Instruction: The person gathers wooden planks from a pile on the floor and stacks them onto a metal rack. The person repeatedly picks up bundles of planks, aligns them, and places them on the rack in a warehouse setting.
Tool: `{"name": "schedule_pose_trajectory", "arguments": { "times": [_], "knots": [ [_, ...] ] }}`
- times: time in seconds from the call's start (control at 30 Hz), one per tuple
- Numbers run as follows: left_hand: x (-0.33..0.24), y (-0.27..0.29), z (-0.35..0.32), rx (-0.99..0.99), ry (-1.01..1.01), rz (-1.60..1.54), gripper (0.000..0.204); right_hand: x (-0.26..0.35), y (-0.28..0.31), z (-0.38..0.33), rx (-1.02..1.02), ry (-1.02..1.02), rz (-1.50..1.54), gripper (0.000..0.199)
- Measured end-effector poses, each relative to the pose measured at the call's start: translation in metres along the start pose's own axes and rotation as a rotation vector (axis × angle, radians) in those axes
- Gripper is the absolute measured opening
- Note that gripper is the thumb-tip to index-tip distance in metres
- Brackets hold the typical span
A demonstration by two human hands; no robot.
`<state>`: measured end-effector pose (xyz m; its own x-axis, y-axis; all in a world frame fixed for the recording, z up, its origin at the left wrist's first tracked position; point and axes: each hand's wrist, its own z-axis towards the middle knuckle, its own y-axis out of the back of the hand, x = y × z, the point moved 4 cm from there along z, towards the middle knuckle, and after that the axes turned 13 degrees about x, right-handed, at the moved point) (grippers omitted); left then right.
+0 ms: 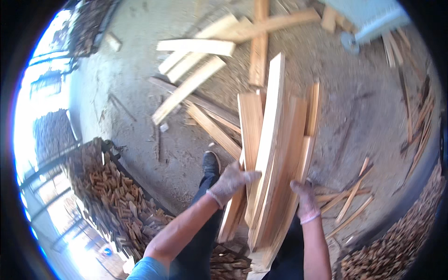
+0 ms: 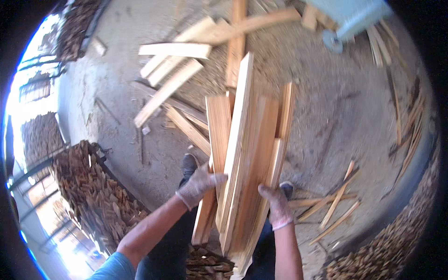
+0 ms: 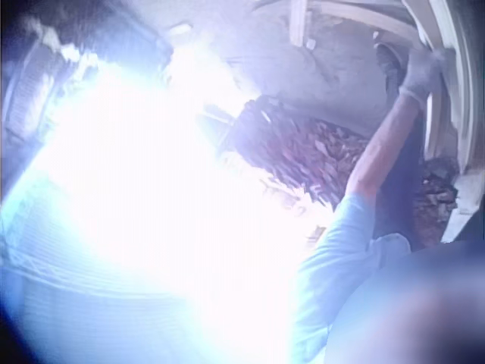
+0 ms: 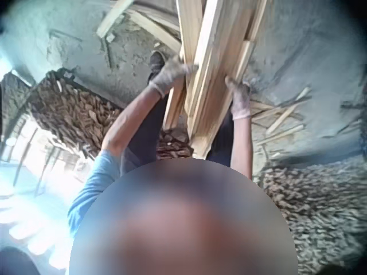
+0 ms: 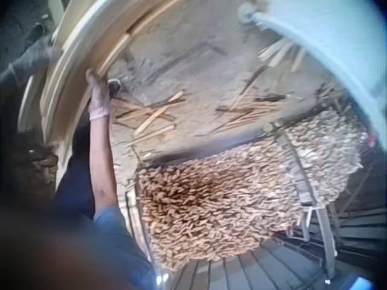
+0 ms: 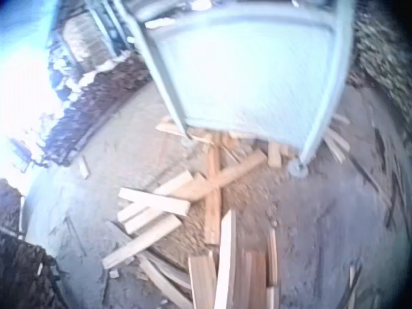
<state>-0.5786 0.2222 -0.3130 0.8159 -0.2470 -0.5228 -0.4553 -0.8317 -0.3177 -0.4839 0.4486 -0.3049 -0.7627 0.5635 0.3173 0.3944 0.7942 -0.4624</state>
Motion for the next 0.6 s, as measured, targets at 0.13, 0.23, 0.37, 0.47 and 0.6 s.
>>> {"name": "schedule_pose_trajectory", "arguments": {
  "times": [0.13, 0.23, 0.37, 0.47, 0.6],
  "knots": [
    [-0.034, -0.014, -0.107, -0.107, -0.053, -0.183, 0.067, 0.018, -0.054, -0.055, 0.024, -0.044, -0.099, 0.068],
    [-0.064, -0.018, -0.18, -0.163, -0.178, -0.352, 0.068, 0.03, -0.088, -0.064, 0.122, -0.066, -0.184, 0.062],
    [-0.045, -0.009, -0.246, -0.312, -0.288, -0.471, 0.077, 0.061, -0.168, -0.085, 0.198, -0.113, -0.393, 0.051],
    [-0.061, 0.012, -0.321, -0.401, -0.399, -0.56, 0.085, 0.061, -0.227, -0.076, 0.289, -0.146, -0.585, 0.048],
    [-0.034, 0.059, -0.394, -0.634, -0.622, -0.702, 0.073, 0.054, -0.389, -0.084, 0.438, -0.139, -0.827, 0.05]
  ]
}}
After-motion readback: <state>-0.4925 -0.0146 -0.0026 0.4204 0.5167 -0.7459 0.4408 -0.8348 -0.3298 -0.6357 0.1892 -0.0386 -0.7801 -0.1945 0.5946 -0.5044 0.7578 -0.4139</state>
